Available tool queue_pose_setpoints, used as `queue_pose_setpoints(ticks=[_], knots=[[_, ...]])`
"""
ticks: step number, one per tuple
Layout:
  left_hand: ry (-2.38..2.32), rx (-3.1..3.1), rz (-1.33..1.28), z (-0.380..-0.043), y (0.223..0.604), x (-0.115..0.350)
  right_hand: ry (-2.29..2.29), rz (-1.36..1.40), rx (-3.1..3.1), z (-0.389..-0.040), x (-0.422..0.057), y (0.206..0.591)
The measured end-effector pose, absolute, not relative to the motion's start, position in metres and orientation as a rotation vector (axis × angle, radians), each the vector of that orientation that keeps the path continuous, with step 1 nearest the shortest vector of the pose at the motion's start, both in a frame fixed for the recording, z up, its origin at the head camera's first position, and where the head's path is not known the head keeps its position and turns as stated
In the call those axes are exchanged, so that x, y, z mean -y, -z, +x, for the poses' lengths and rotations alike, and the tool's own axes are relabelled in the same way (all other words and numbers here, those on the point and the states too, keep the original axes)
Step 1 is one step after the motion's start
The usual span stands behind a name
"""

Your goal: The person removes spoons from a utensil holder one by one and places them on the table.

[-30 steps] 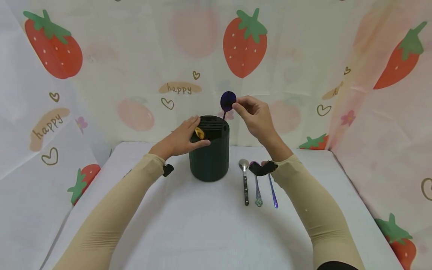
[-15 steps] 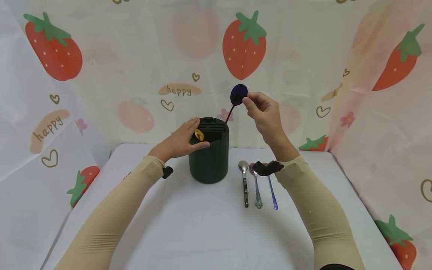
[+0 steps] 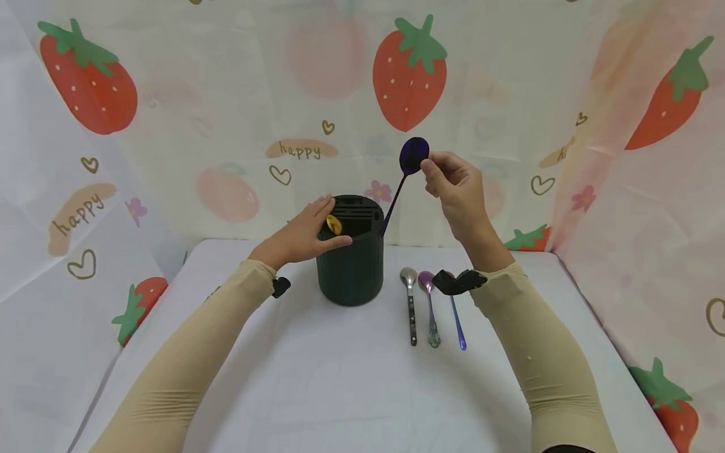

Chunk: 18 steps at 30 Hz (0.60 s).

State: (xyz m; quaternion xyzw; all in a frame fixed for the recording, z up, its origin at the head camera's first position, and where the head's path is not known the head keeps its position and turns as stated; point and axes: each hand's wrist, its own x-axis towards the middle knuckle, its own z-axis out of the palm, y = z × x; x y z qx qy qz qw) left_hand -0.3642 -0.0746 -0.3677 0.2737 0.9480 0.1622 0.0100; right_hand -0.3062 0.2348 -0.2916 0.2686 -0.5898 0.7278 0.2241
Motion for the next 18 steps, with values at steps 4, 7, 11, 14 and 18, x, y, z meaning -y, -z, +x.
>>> queue_pose_setpoints(ticks=[4,7,11,14,18], knots=[[-0.506,-2.964,0.862,-0.365,0.368,0.076,-2.020,0.724,1.646,-0.306,-0.237,0.297],[-0.506,-2.961,0.868,-0.365,0.368,0.076,-2.020,0.712,1.660,-0.307,-0.242,0.302],[-0.515,-2.955,0.867,-0.364,0.367,0.076,-2.034,0.694,1.667,-0.309,-0.249,0.309],[-0.528,-2.951,0.869,-0.364,0.365,0.077,-2.049,0.677,1.671,-0.311,-0.255,0.314],[-0.522,-2.947,0.872,-0.364,0.365,0.077,-2.053,0.672,1.699,-0.311,-0.263,0.322]])
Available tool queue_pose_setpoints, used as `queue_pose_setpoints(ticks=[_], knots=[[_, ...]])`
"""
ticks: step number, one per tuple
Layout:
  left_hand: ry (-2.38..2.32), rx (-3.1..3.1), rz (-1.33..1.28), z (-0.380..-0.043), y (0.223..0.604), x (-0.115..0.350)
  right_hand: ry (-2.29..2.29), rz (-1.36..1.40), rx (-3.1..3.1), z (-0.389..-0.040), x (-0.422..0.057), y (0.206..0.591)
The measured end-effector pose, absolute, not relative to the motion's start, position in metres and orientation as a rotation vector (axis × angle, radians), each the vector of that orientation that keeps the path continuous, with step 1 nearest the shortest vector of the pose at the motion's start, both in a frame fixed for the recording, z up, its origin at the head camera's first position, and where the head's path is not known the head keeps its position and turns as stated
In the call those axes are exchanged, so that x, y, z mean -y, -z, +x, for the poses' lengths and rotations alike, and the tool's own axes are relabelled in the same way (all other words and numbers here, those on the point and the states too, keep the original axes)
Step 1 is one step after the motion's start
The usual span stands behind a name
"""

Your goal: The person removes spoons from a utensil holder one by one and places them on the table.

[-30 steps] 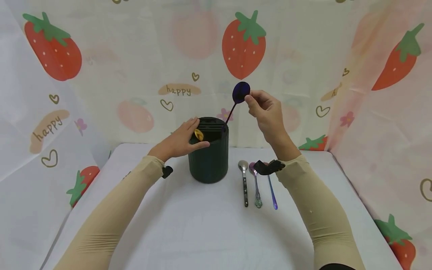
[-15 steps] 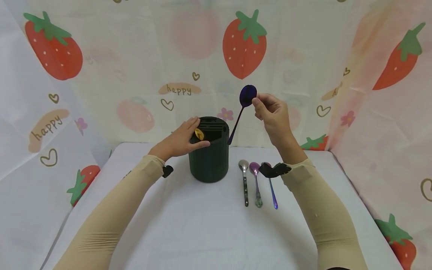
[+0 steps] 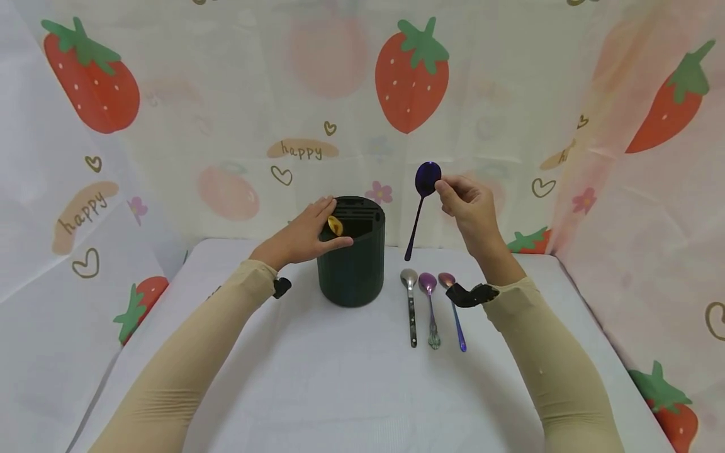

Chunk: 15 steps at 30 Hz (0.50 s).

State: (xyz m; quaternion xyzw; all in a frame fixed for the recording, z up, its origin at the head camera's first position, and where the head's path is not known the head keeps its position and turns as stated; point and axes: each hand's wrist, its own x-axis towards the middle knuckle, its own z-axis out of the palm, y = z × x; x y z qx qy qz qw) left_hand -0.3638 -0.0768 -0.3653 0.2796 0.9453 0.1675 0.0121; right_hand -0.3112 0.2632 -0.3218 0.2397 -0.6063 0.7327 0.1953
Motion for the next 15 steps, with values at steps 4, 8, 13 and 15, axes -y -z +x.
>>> queue_pose_setpoints(ticks=[4,8,13,15], knots=[[-0.516,-2.948,0.875,-0.366,0.367,0.076,-2.069,0.661,1.711,-0.312,-0.270,0.329],[-0.516,-2.954,0.874,-0.368,0.368,0.076,-2.114,0.581,1.739,-0.311,-0.278,0.337],[-0.512,-2.956,0.879,-0.368,0.369,0.077,-2.127,0.448,1.847,-0.310,-0.292,0.347],[-0.506,-2.956,0.873,-0.367,0.369,0.077,-2.121,0.411,1.881,-0.310,-0.297,0.351]])
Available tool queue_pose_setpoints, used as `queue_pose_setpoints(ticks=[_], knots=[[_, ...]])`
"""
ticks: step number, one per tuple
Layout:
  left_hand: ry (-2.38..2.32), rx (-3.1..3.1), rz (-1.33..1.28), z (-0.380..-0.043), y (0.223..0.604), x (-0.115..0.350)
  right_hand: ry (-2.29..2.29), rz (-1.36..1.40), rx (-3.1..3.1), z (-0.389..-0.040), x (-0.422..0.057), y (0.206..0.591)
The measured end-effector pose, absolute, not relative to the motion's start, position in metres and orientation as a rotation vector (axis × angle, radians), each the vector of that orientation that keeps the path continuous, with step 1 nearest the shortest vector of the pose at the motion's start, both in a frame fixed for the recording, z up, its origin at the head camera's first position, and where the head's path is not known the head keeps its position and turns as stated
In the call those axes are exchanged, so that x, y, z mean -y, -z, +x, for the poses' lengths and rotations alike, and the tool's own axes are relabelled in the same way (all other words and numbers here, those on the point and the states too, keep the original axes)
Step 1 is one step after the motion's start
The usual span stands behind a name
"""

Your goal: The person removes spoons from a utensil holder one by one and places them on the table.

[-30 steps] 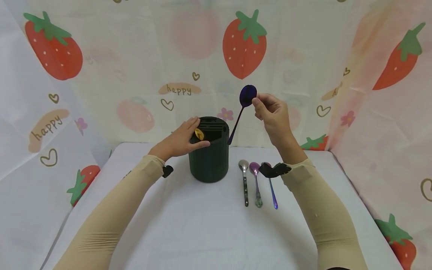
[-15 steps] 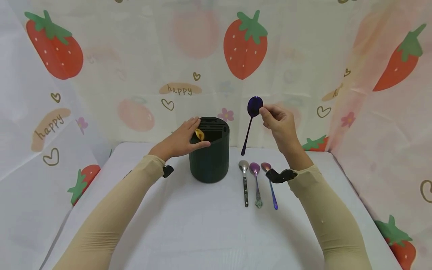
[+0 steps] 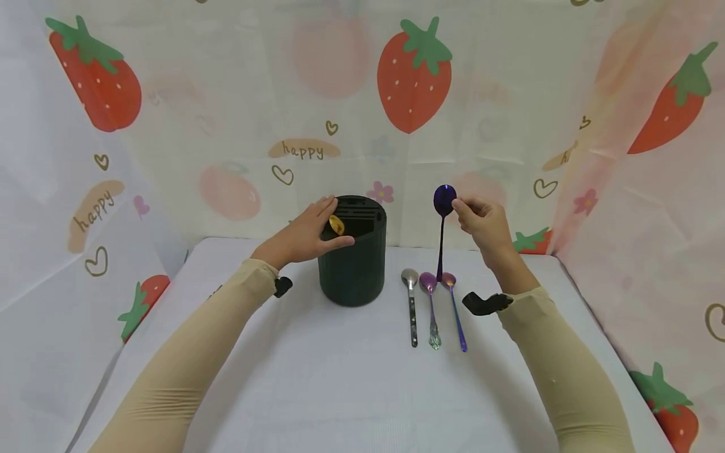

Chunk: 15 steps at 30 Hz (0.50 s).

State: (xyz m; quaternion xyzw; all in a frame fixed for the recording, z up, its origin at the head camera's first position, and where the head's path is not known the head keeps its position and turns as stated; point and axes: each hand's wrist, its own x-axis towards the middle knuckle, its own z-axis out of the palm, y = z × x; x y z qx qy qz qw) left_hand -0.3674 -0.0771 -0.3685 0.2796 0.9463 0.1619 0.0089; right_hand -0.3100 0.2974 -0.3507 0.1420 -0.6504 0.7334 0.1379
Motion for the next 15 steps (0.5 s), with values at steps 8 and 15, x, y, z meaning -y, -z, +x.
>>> queue_pose_setpoints(ticks=[8,15], knots=[[-0.509,-2.955,0.856,-0.365,0.367,0.077,-2.111,0.228,2.016,-0.308,-0.317,0.365],[-0.506,-2.950,0.847,-0.364,0.366,0.077,-2.048,0.050,2.190,-0.308,-0.333,0.375]])
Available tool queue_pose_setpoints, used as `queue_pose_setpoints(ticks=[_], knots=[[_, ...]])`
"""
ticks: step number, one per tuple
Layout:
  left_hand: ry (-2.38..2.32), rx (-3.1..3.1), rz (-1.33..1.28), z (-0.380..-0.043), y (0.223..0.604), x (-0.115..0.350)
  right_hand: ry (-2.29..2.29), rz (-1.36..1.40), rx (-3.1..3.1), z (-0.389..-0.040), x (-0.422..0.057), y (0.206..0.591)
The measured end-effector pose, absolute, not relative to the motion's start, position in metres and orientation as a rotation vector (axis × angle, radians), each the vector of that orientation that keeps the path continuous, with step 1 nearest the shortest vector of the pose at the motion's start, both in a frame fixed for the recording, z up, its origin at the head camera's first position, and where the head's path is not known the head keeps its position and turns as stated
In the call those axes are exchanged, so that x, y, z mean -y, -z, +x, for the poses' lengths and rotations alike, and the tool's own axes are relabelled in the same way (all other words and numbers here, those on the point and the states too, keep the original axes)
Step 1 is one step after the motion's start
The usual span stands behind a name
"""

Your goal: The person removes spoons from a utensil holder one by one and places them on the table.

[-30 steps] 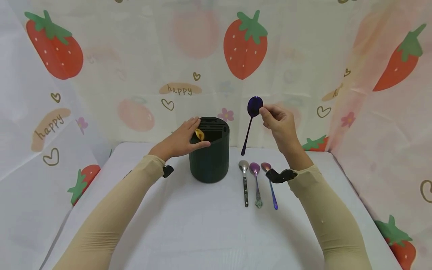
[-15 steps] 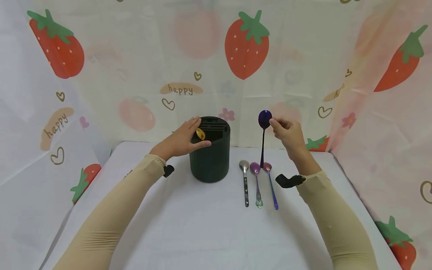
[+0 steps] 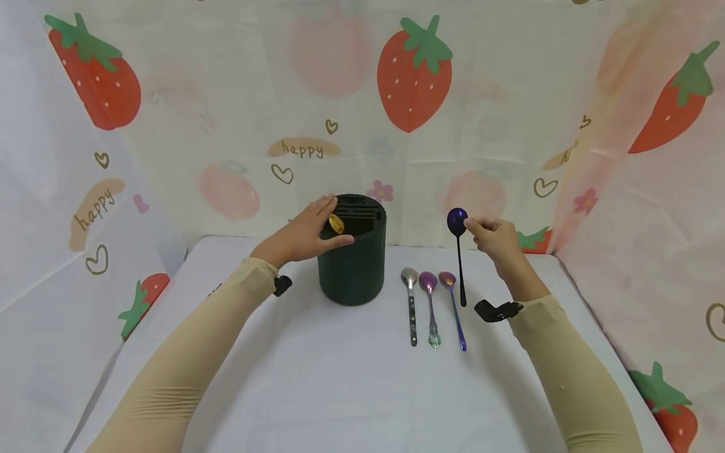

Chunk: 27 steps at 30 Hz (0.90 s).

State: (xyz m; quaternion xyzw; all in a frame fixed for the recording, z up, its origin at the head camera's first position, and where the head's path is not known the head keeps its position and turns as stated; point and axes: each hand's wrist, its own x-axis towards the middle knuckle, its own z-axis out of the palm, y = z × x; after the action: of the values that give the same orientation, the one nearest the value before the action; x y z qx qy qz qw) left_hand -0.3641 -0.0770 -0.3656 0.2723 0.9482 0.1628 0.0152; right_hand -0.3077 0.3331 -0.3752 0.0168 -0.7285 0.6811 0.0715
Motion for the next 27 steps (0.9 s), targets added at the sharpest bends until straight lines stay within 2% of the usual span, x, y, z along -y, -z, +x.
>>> queue_pose_setpoints(ticks=[16,27], knots=[[-0.497,-2.955,0.835,-0.362,0.364,0.075,-1.919,-0.323,2.534,-0.314,-0.357,0.403],[-0.496,-2.953,0.839,-0.362,0.363,0.075,-1.937,-0.437,2.555,-0.318,-0.371,0.428]])
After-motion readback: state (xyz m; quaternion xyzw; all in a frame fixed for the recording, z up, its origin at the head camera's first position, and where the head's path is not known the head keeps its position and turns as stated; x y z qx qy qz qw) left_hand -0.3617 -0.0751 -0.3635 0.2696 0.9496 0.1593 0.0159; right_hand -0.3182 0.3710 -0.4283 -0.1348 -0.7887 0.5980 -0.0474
